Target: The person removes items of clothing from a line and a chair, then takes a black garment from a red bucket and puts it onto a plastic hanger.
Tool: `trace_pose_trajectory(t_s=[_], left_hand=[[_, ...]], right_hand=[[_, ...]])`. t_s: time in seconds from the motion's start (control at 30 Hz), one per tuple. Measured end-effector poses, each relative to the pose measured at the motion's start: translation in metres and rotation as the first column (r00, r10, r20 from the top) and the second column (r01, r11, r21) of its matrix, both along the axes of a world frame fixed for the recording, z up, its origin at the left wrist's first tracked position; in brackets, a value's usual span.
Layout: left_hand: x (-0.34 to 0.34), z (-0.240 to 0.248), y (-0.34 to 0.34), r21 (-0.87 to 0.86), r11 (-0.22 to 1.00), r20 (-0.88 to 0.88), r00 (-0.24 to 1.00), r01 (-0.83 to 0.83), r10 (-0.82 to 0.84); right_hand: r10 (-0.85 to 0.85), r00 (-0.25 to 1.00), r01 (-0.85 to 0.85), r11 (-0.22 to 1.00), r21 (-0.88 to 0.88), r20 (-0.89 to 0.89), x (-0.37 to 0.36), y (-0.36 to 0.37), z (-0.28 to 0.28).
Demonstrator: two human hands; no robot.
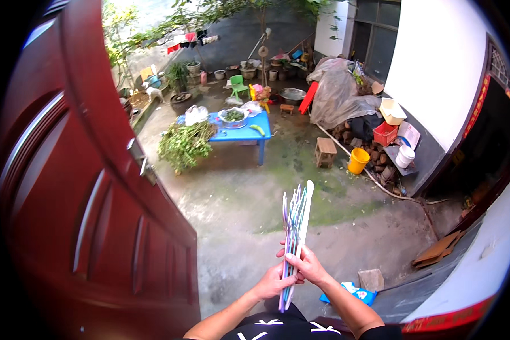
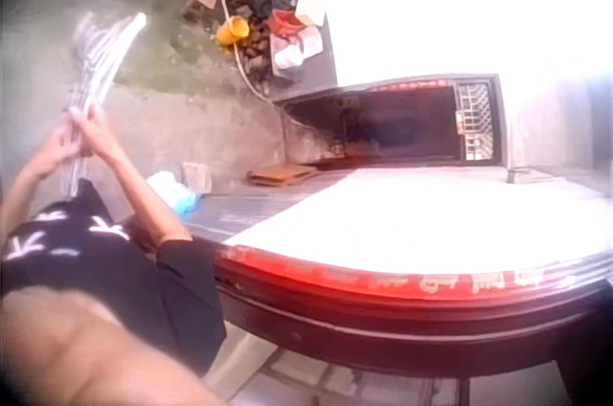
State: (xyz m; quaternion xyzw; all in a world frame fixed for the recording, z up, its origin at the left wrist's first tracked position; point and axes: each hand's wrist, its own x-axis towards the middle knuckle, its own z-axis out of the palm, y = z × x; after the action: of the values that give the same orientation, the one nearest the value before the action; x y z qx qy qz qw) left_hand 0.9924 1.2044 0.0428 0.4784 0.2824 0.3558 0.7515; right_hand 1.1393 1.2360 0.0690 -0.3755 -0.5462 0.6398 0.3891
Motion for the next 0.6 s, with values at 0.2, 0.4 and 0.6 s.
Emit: trace_pose_trajectory(t_s=[0.2,0.4,0.6], left_hand=[[0.017,-0.011,0.107,0.001,0.995,-0.044,0.994,-0.096,0.096],[0.004,-0.026,0.214,-0.232,0.953,0.043,0.977,-0.195,0.211],[0.015,-0.044,0.355,-0.349,0.875,0.039,0.928,-0.336,0.371]], right_hand=[[0.147,0.987,-0.142,0.985,-0.095,0.056,0.039,0.111,-0.015],[0.152,0.925,-0.180,0.982,0.051,0.349,0.050,0.198,-0.040],[0.255,0.898,-0.224,0.966,-0.127,0.358,0.087,0.327,-0.049]])
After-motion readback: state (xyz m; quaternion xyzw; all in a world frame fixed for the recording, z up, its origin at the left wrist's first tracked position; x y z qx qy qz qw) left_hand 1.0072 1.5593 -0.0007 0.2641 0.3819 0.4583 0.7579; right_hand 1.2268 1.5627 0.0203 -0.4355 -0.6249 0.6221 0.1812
